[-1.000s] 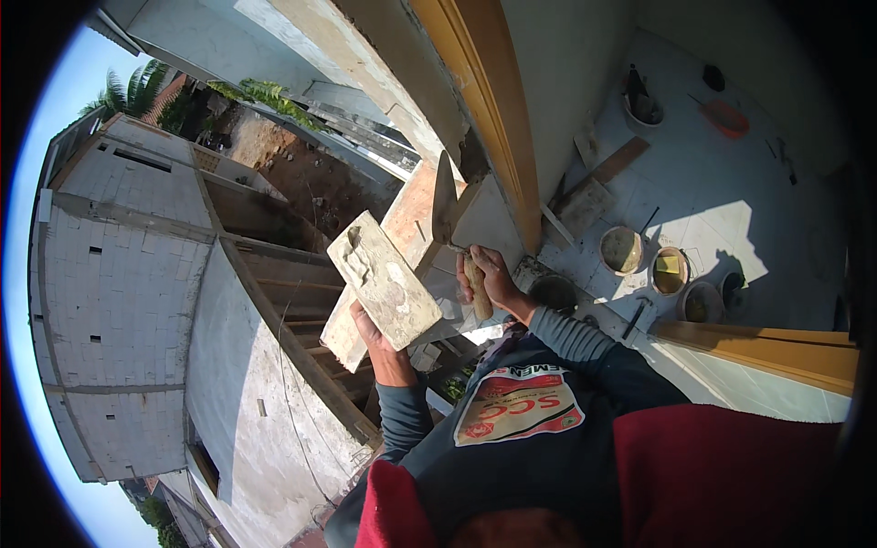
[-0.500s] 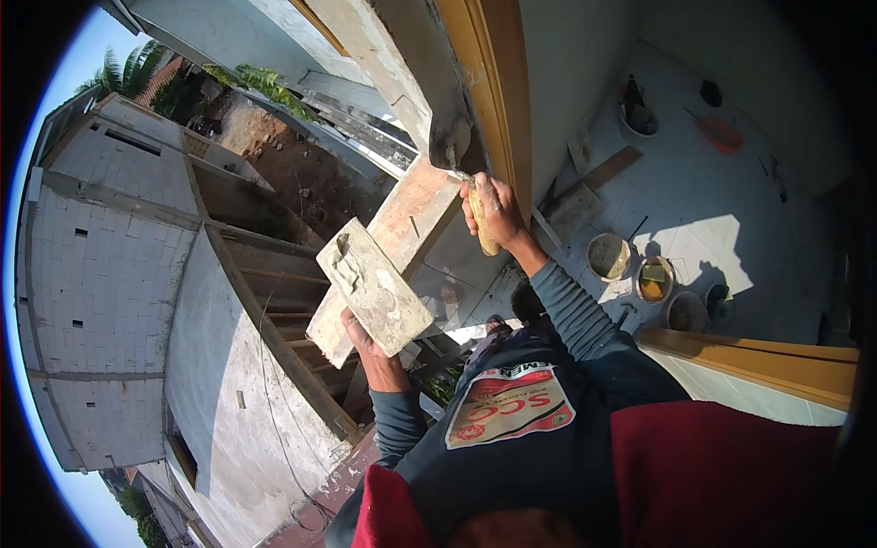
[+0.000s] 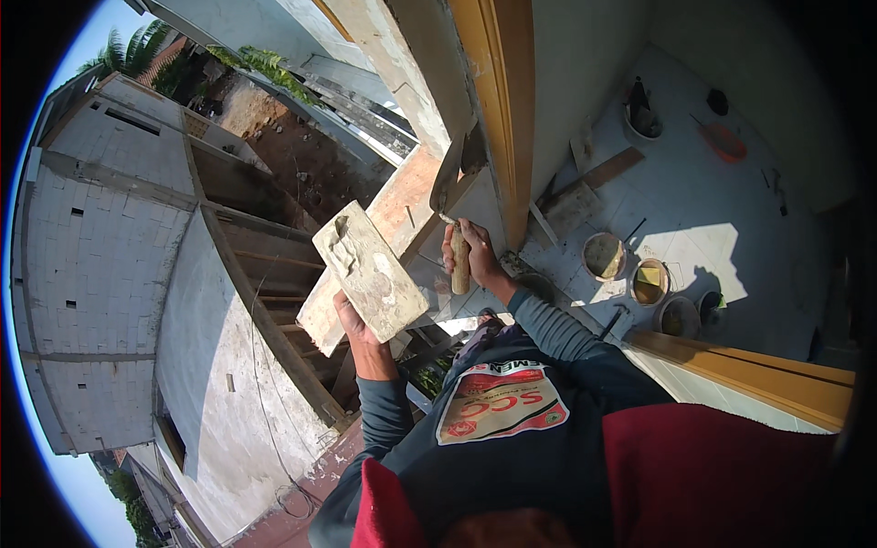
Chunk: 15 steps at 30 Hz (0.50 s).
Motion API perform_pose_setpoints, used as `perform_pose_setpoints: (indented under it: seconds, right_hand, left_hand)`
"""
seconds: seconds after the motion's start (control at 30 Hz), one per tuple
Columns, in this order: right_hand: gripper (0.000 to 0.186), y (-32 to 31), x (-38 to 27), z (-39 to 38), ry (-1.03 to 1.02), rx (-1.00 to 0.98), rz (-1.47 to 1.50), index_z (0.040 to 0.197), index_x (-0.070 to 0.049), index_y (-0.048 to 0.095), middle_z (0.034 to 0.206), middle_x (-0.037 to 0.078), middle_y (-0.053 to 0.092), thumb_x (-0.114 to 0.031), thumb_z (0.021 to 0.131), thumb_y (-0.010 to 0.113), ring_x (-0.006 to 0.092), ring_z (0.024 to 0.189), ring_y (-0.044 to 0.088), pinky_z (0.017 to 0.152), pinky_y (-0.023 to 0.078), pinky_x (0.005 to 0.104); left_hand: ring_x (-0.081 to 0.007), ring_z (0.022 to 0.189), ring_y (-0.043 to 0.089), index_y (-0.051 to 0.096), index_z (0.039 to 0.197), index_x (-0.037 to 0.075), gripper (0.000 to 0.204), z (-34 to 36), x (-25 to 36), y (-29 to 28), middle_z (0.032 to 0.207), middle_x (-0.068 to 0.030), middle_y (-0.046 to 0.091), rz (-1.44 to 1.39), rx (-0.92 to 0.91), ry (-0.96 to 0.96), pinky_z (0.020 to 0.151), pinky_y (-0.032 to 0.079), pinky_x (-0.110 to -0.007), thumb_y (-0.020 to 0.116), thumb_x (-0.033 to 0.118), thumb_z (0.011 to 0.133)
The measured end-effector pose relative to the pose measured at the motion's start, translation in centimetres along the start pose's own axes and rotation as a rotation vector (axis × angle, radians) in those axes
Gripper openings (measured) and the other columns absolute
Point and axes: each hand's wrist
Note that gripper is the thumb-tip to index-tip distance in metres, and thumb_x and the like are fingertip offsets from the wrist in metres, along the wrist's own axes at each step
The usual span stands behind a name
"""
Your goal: The person uses a trowel to scoop plaster from a bucket onto a wooden board, then applies the plaster to the vertical edge of a window frame and smooths the surface.
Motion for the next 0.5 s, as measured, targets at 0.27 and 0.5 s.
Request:
perform_pose_setpoints:
  seconds: [0.27,0.5]
  right_hand:
    - [0.043,-2.8,-4.3,-8.3,-0.062,-0.191,-0.282,0.103,0.000,0.055,0.073,0.007,0.056,-0.040,0.100,0.041,0.0155,0.058,0.055,0.052,0.046,0.0263]
    - [0.022,0.5,-17.7,-10.7,-0.679,-0.288,-1.490,0.093,0.004,0.064,0.081,0.013,0.059,-0.006,0.074,0.071,0.0251,0.069,0.059,0.060,0.047,0.0332]
  left_hand:
    - [-0.0339,0.104,0.062,0.050,0.126,-0.004,0.042,3.9,-2.3,0.9,0.119,-0.0211,0.060,-0.017,-0.106,-0.132,0.093,0.049,-0.050,0.046,0.010,0.086]
    - [-0.0326,0.104,0.063,0.050,0.125,-0.004,0.040,4.7,-5.1,2.7,0.118,-0.0212,0.060,0.014,-0.124,-0.254,0.093,0.049,-0.051,0.046,0.012,0.089]
Point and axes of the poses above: each hand's wrist, its own z-axis towards the middle knuckle, its own y-axis out of the palm, x = y × z
